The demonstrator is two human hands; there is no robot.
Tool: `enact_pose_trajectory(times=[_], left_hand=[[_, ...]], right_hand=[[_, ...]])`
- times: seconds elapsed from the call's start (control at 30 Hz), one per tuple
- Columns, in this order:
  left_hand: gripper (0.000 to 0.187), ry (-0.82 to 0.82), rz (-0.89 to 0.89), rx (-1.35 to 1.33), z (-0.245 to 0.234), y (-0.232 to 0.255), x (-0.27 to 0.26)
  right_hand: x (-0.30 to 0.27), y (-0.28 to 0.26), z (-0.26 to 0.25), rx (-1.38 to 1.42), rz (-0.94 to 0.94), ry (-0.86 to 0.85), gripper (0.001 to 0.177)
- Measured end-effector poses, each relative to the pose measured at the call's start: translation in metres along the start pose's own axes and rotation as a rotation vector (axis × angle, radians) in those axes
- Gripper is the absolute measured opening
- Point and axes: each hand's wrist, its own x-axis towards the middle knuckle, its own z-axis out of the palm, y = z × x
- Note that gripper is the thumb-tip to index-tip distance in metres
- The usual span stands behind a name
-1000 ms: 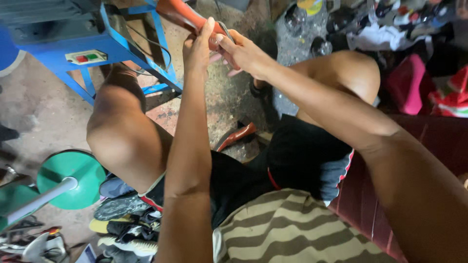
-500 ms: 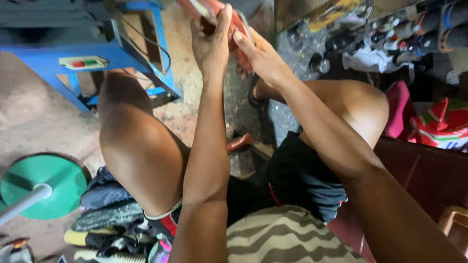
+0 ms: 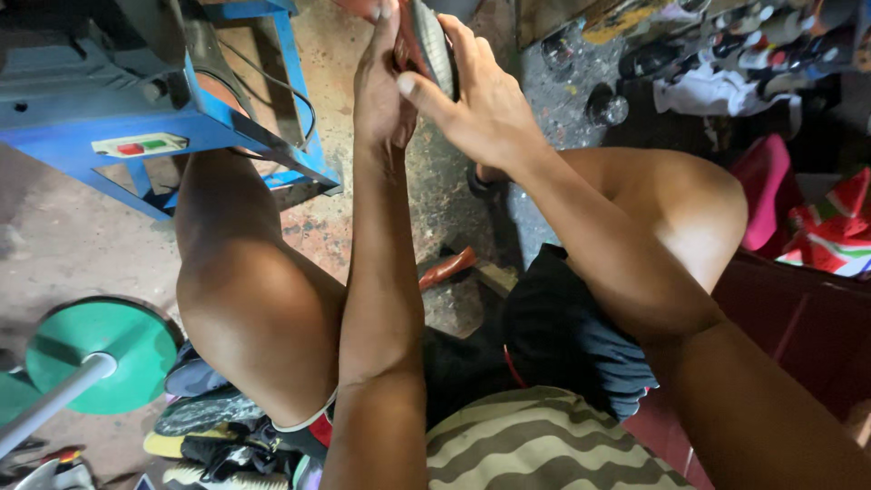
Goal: The person sits on the floor and uses a small metal tool to scrape and smooth the sole and heel of a reddish-brown high-heeled shoe. They repeatedly turn the shoe over to work on different areas of the sole and heel, holding the shoe with one hand and the tool with the other.
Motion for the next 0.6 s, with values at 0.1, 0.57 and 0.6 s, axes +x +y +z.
enact_pose_trajectory(times=[0.1, 0.57, 0.6], left_hand=[[0.044, -0.027, -0.091, -0.124, -0.012, -0.004, -0.006], [0.042, 0.318, 0.138, 0.422, 0.008, 0.004, -0.007], [0.043, 0.361, 0.183, 0.413, 0.009, 0.004, -0.003]], right_hand=[[-0.004, 0.003, 0.009, -0.184, 0.038, -0.002, 0.092], [0.01, 0.024, 0.02, 0.478, 0.364, -0.222, 0.057], [0.012, 0.023, 0.021, 0.552, 0.315, -0.2, 0.053]])
